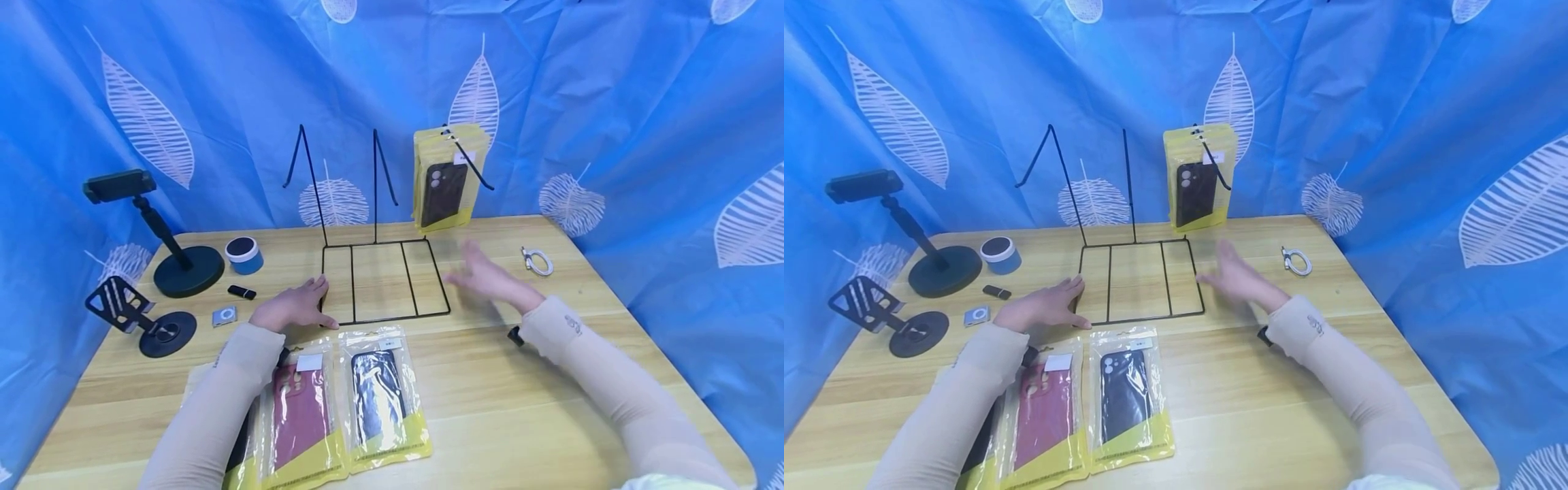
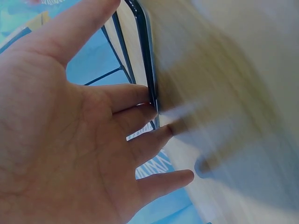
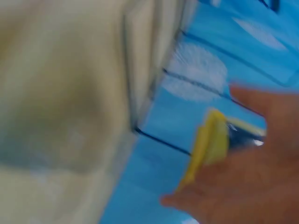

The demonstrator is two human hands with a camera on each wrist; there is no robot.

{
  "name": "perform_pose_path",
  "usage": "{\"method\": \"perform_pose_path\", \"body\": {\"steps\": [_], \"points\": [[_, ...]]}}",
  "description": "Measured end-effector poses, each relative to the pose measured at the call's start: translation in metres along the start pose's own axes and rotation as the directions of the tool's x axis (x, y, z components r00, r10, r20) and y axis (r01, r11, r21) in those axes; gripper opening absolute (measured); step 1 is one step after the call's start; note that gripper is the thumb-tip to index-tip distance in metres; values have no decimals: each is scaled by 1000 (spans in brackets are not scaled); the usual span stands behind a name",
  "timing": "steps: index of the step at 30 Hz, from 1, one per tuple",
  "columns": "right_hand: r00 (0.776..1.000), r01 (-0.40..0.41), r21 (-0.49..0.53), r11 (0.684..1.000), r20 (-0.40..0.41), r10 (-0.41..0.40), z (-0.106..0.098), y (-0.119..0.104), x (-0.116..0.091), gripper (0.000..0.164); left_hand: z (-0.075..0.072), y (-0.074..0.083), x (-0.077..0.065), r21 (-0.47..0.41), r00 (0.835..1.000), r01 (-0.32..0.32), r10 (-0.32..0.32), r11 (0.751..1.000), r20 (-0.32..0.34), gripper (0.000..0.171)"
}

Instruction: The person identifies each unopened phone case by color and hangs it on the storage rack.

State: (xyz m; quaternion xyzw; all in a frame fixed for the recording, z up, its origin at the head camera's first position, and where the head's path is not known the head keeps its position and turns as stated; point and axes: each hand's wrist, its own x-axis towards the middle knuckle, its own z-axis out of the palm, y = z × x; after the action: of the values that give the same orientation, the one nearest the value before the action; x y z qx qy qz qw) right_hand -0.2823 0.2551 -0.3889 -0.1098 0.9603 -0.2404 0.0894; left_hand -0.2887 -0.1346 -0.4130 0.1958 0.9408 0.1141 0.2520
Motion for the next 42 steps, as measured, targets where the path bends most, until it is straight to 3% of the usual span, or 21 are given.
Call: {"method": "perform_pose_path", "body": {"steps": [4,9,14,20,24,26,29,31,35,38,42], "points": [[977,140,-211,968,189,-100,34,-1,-12,99,-1,1,-1,-5,1000,-2,2,1000,0,105],[954,208,-301,931,273,-125,50,-2,-16,87,0,1,-2,-22,1000,-1,1,1000,3,106],[947,224,-348,910,296,-120,53,-3,-16,76,0,0,-1,-19,1000,-2,2,1000,9,107],[947,218,-352,910,302,-110,54,-5,-16,73,-4,0,-1,-17,999,-30,30,999,10,104],[947,212,-344,915,302,-106,55,-4,-17,74,-4,7,-7,-12,996,-76,75,997,-39,94],[947,213,-336,918,304,-108,55,-4,-17,74,1,16,-12,13,985,-142,143,990,-96,87],[947,214,-334,918,302,-111,55,-4,-17,73,11,36,-21,101,948,-259,273,961,-164,71],[948,213,-335,918,298,-112,54,-4,-17,73,18,48,-26,171,928,-299,328,939,-177,52],[950,215,-337,917,288,-116,53,-5,-15,74,26,57,-29,247,941,-247,292,937,-168,15],[950,216,-344,914,290,-116,53,-6,-14,74,29,56,-30,211,958,-221,252,952,-137,21],[948,212,-345,915,301,-106,53,-7,-15,74,31,55,-31,153,965,-235,249,960,-79,23]]}}
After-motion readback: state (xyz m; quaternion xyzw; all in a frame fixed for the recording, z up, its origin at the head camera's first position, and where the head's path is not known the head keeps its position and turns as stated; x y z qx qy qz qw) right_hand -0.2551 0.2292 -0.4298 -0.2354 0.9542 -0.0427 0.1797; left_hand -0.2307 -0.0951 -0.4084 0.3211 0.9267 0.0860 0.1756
